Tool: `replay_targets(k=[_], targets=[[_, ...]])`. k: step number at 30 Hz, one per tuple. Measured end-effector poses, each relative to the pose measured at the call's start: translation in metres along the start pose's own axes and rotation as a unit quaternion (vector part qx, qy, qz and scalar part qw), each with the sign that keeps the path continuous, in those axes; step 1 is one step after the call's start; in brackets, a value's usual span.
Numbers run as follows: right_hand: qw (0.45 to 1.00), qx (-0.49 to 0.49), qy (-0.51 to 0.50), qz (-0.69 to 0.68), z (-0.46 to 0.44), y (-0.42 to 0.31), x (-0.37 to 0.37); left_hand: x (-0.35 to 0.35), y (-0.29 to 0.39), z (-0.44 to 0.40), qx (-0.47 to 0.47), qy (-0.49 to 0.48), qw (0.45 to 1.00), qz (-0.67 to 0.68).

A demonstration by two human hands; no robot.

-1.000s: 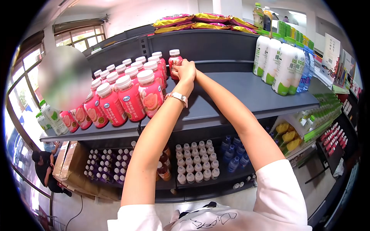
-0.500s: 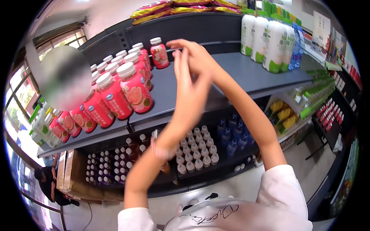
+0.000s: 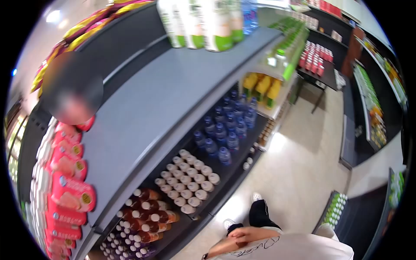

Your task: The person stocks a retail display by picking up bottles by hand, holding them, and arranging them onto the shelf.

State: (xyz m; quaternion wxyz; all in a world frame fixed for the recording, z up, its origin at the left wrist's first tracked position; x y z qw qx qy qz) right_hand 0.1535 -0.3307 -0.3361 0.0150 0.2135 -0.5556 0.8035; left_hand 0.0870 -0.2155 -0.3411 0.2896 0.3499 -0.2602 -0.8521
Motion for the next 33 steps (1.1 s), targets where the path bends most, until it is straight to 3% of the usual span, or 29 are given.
replay_targets(k=[1,3,5,9,16,22,23,28,33], targets=[[0.999,0.046,0.009,0.024,0.015,-0.025,-0.003,-0.003,0.008,-0.007,0.011,-0.003,0.999,-0.036],[0.981,-0.021,0.117,0.151,0.025,-0.007,-0.027,-0.006,0.027,-0.022,0.034,-0.014,0.994,-0.103],[0.972,0.090,0.188,0.109,0.054,-0.031,-0.038,-0.009,0.049,-0.034,0.056,-0.022,0.985,-0.159],[0.956,0.034,0.283,0.066,0.109,-0.021,-0.060,-0.029,0.101,-0.069,0.128,-0.045,0.977,-0.163],[0.937,0.084,0.338,0.013,0.201,-0.001,-0.077,-0.013,0.175,-0.143,0.188,-0.144,0.952,-0.192],[0.905,0.065,0.420,0.022,0.268,0.016,-0.117,-0.018,0.244,-0.216,0.188,-0.246,0.907,-0.285],[0.901,0.071,0.427,-0.013,0.279,0.017,-0.124,-0.014,0.248,-0.233,0.214,-0.236,0.900,-0.298],[0.870,0.055,0.487,0.056,0.332,0.023,-0.159,0.009,0.265,-0.299,0.293,-0.082,0.899,-0.315],[0.872,0.160,0.462,0.007,0.370,0.024,-0.168,0.022,0.299,-0.329,0.299,-0.125,0.892,-0.314]])
Point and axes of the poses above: each hand's wrist, its own z-axis away from the middle knuckle, its own x-axis out of the palm, y = z × x, the point moved 3 cm from there along -z, towards the middle knuckle, and after that the axes turned 13 degrees about -y, right-handed, at the moved point
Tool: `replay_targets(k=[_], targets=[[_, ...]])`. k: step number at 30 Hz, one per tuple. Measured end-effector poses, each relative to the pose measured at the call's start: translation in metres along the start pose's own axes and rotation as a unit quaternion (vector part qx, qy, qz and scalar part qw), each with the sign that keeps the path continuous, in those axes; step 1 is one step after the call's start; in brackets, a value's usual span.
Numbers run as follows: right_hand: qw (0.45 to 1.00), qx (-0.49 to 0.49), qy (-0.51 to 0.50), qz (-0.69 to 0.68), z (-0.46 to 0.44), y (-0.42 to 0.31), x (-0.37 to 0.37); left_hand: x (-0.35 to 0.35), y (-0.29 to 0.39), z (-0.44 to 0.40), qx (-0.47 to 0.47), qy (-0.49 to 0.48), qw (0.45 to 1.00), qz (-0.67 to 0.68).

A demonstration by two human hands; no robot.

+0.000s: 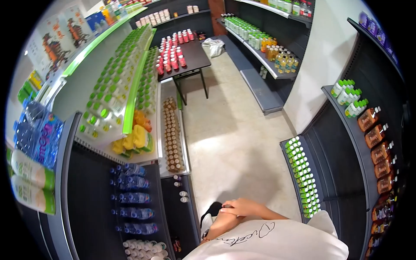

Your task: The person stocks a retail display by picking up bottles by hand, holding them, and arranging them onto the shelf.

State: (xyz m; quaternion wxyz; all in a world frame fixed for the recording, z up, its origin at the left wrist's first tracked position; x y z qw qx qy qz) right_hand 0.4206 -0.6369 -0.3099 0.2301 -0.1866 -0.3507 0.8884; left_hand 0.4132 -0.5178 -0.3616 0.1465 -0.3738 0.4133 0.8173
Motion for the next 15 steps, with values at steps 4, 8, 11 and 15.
replay_targets(k=[4,8,11,15], targets=[[0.996,0.019,-0.009,0.082,-0.029,0.030,-0.017,-0.016,-0.006,-0.042,0.026,-0.083,0.996,0.000],[0.981,0.077,0.066,0.168,-0.031,0.008,-0.078,-0.043,-0.025,-0.082,0.060,-0.167,0.984,-0.003],[0.995,-0.083,0.046,0.041,-0.061,-0.018,-0.123,-0.072,-0.043,-0.121,0.088,-0.205,0.975,-0.014],[0.970,-0.227,-0.079,0.033,-0.119,-0.063,-0.175,-0.127,-0.060,-0.185,0.128,-0.218,0.967,-0.041]])
Point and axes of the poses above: each hand's wrist, its own z-axis away from the middle knuckle, its own x-axis out of the palm, y = z × x, the point moved 3 cm from there along -z, towards the middle knuckle, and after that the axes turned 13 degrees about -y, right-handed, at the moved point
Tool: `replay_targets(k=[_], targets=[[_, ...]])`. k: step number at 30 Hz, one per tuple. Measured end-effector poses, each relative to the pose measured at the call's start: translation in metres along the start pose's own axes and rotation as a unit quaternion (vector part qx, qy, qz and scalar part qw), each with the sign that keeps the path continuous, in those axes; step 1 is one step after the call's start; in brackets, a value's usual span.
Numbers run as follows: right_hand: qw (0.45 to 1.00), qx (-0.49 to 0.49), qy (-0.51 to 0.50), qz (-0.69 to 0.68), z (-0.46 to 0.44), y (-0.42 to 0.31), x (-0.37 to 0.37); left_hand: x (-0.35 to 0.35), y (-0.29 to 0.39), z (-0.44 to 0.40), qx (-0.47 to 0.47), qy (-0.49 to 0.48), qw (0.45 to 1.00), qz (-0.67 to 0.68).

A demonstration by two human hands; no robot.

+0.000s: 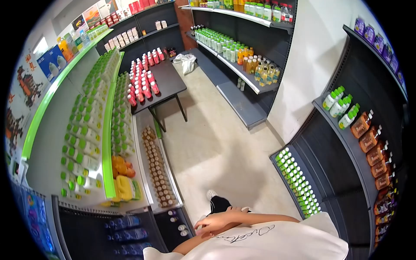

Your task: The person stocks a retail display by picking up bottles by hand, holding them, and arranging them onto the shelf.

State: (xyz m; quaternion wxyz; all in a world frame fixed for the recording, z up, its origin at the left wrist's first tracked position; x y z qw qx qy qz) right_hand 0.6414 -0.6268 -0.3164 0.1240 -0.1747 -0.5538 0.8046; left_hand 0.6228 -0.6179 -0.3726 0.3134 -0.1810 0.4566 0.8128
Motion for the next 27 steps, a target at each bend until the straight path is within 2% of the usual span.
replay_targets(k=[3,4,7,10,13,14,15,17,20,22,25,27], targets=[[0.988,0.058,-0.106,0.094,-0.016,-0.022,-0.054,-0.053,-0.021,-0.020,0.009,0.006,1.000,-0.018],[0.986,0.050,-0.142,0.075,-0.021,-0.029,-0.075,-0.069,-0.030,-0.024,0.007,0.005,1.000,-0.028],[0.973,0.062,-0.168,0.146,-0.053,-0.014,-0.112,-0.100,-0.062,-0.033,-0.004,-0.009,0.999,-0.053],[0.952,0.197,-0.092,0.214,-0.053,-0.028,-0.145,-0.124,-0.085,-0.036,-0.025,-0.028,0.997,-0.068],[0.955,0.207,-0.016,0.211,-0.047,-0.045,-0.166,-0.140,-0.102,-0.045,-0.023,-0.006,0.996,-0.082],[0.955,0.209,-0.030,0.210,-0.055,-0.035,-0.170,-0.144,-0.109,-0.048,-0.015,0.007,0.996,-0.089],[0.958,0.173,0.023,0.229,-0.060,-0.028,-0.174,-0.148,-0.117,-0.052,-0.008,0.018,0.995,-0.095],[0.951,0.102,0.125,0.264,-0.060,-0.017,-0.183,-0.163,-0.134,-0.059,-0.004,-0.021,0.996,-0.083],[0.926,0.043,0.172,0.334,-0.055,-0.013,-0.204,-0.187,-0.155,-0.065,0.002,-0.040,0.997,-0.067],[0.922,0.018,0.163,0.350,-0.053,-0.009,-0.223,-0.208,-0.166,-0.066,-0.013,-0.050,0.997,-0.056],[0.913,-0.006,0.137,0.383,-0.062,0.001,-0.254,-0.245,-0.186,-0.068,0.027,-0.003,1.000,0.004],[0.913,-0.022,0.120,0.388,-0.067,0.011,-0.286,-0.269,-0.208,-0.080,0.038,-0.011,0.999,0.013]])
Point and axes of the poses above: each hand's wrist, its own z-axis away from the middle knuckle, its own x-axis out of the palm, y = z × x, the point moved 3 cm from there along -z, towards the middle knuckle, and after that the axes turned 13 degrees about -y, right-handed, at the moved point
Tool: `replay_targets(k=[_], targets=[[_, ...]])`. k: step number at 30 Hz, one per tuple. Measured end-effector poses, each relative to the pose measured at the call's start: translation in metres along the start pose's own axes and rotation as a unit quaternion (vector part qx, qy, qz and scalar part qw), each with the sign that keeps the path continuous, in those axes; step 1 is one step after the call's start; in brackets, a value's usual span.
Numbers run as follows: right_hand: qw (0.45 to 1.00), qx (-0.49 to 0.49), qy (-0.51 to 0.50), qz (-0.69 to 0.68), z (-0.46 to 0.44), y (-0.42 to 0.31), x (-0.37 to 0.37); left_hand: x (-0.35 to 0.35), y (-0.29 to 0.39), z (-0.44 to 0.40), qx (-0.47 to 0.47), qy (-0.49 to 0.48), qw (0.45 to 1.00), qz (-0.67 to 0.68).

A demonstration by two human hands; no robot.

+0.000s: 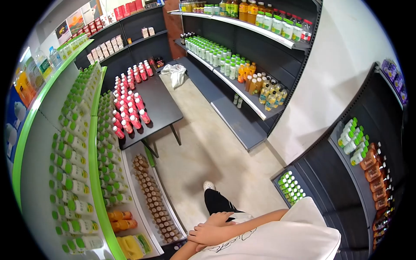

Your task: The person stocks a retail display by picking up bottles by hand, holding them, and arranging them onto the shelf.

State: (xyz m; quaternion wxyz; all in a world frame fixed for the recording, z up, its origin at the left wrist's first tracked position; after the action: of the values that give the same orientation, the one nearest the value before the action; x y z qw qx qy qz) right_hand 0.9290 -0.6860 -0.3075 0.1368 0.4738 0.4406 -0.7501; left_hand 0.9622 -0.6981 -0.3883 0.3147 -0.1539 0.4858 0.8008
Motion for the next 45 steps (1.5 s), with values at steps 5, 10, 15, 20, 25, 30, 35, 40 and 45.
replay_targets(k=[5,10,15,20,25,30,35,40,45], targets=[[0.998,-0.027,-0.013,-0.046,-0.033,0.085,-0.052,-0.066,-0.069,-0.034,0.039,0.030,0.998,0.033],[0.978,0.004,-0.073,-0.193,-0.065,0.164,-0.125,-0.176,-0.075,-0.036,0.114,0.051,0.970,0.207],[0.920,0.024,-0.203,-0.335,-0.073,0.257,-0.151,-0.155,-0.194,-0.167,0.125,-0.063,0.970,0.200],[0.926,0.081,-0.189,-0.316,-0.054,0.286,-0.187,-0.200,-0.175,-0.167,0.047,-0.077,0.975,0.205],[0.947,0.249,-0.131,-0.158,-0.051,0.312,-0.247,-0.268,-0.193,-0.162,-0.097,-0.060,0.993,-0.019],[0.980,0.110,0.009,-0.165,-0.074,0.364,-0.285,-0.368,-0.203,-0.128,0.060,0.077,0.995,-0.008],[0.975,0.145,-0.012,-0.168,-0.100,0.433,-0.345,-0.431,-0.266,-0.149,0.041,0.064,0.997,0.024],[0.982,0.103,0.002,-0.161,-0.137,0.525,-0.379,-0.502,-0.324,-0.156,0.015,0.109,0.993,0.049],[0.976,0.110,-0.082,-0.171,-0.187,0.603,-0.390,-0.546,-0.384,-0.160,-0.016,0.185,0.979,0.087]])
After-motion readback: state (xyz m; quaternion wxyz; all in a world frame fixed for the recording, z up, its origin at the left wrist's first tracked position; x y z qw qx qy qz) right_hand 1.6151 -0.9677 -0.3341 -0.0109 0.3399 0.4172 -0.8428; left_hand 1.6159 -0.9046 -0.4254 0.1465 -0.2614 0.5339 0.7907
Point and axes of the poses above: each hand's wrist, its own z-axis away from the middle knuckle, its own x-axis out of the palm, y = z × x, the point moved 3 cm from there along -z, towards the middle knuckle, and after that the axes turned 13 degrees about -y, right-handed, at the moved point
